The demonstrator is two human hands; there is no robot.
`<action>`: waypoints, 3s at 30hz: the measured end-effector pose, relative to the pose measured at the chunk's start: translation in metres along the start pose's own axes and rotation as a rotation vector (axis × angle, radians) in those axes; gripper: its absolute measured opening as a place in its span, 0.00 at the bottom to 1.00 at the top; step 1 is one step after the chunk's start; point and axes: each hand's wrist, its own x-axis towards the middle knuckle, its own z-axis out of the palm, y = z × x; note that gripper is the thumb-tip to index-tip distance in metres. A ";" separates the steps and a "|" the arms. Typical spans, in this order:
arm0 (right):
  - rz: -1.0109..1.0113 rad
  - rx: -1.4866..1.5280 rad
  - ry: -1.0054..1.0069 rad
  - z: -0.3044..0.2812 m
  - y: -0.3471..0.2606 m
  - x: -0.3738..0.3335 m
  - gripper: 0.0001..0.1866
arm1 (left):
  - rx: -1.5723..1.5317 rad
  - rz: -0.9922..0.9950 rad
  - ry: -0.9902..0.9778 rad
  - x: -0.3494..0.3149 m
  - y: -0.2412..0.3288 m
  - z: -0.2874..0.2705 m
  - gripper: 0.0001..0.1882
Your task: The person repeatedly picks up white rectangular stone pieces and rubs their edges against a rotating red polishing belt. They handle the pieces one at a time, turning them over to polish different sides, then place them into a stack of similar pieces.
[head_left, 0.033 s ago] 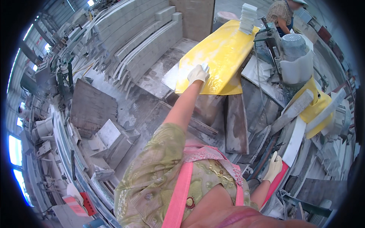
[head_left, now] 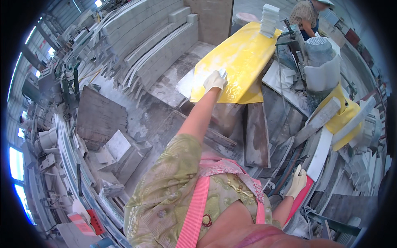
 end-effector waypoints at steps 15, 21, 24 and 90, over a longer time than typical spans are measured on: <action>0.071 0.042 -0.021 0.009 0.008 0.006 0.33 | 0.041 0.034 0.008 0.007 -0.005 0.005 0.23; 0.070 0.101 -0.027 0.012 0.014 0.007 0.34 | 0.064 0.012 -0.015 0.007 -0.002 0.000 0.24; 0.096 0.092 -0.028 0.008 0.005 0.006 0.33 | 0.060 0.037 0.013 0.010 -0.005 0.004 0.24; -0.082 -0.339 -0.342 -0.118 0.056 -0.131 0.59 | 0.070 0.310 -0.157 0.058 -0.030 0.016 0.34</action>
